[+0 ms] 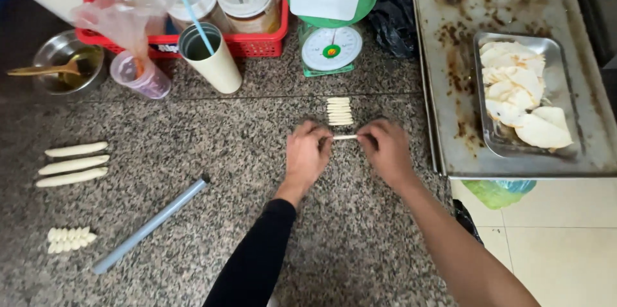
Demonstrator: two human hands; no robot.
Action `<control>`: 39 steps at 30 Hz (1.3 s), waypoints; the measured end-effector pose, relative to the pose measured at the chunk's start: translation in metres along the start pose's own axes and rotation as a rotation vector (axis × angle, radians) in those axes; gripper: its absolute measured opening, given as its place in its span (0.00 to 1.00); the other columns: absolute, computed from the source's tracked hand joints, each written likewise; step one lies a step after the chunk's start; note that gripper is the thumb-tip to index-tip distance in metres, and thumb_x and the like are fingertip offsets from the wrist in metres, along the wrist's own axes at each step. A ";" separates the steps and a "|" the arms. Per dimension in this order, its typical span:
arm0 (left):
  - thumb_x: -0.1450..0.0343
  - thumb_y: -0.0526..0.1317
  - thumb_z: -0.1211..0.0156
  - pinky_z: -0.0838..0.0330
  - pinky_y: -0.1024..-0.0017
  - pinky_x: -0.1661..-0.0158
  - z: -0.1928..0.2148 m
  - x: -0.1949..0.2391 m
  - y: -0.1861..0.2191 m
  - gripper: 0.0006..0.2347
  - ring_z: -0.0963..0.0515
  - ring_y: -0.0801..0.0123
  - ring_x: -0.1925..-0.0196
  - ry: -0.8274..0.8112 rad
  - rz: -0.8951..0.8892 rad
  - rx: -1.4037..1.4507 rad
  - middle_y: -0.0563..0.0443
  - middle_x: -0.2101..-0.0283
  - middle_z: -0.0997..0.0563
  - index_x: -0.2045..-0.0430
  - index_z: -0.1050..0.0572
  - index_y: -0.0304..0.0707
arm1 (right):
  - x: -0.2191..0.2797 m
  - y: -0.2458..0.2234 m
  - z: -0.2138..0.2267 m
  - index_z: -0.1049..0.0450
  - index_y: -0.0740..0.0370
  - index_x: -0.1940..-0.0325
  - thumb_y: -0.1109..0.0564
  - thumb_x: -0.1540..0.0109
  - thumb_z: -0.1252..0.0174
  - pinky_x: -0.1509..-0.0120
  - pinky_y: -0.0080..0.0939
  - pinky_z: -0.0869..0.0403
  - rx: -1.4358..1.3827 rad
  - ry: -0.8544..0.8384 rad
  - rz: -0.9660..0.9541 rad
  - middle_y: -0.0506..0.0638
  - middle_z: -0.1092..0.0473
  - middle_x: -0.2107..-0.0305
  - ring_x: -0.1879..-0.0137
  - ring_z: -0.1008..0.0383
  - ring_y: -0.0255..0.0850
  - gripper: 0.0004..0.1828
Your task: Rolling out small pieces of dough into thin sticks and assembling them on a kitchen counter.
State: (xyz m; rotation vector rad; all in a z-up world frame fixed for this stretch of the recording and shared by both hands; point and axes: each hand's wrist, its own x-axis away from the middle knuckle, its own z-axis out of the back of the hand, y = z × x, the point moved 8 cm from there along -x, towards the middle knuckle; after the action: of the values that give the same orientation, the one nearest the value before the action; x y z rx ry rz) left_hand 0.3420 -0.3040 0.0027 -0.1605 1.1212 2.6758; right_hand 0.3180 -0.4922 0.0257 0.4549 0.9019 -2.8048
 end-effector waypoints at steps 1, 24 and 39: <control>0.34 0.37 0.33 0.32 0.57 0.50 -0.003 -0.007 -0.003 0.05 0.23 0.55 0.51 -0.009 0.007 0.000 0.50 0.61 0.21 0.67 0.17 0.45 | -0.005 0.005 -0.004 0.20 0.56 0.60 0.55 0.40 0.33 0.42 0.54 0.35 -0.002 -0.008 -0.008 0.49 0.26 0.60 0.51 0.28 0.51 0.06; 0.36 0.34 0.33 0.33 0.58 0.53 -0.013 -0.030 -0.013 0.05 0.24 0.57 0.53 0.007 -0.003 -0.108 0.51 0.60 0.22 0.70 0.17 0.44 | -0.019 0.029 -0.036 0.20 0.49 0.59 0.51 0.39 0.32 0.31 0.56 0.46 0.122 -0.066 -0.107 0.46 0.29 0.56 0.41 0.33 0.46 0.06; 0.29 0.34 0.41 0.23 0.60 0.52 0.041 0.024 -0.040 0.07 0.17 0.49 0.54 0.099 0.081 0.170 0.41 0.56 0.17 0.62 0.19 0.37 | 0.020 -0.002 -0.002 0.21 0.59 0.55 0.58 0.38 0.36 0.42 0.50 0.29 -0.044 0.020 -0.119 0.53 0.25 0.57 0.47 0.27 0.50 0.08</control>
State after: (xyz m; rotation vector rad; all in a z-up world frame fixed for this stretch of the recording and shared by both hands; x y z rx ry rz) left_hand 0.3288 -0.2437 -0.0010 -0.2239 1.4084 2.6510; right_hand 0.2988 -0.4905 0.0183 0.4369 1.0257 -2.8848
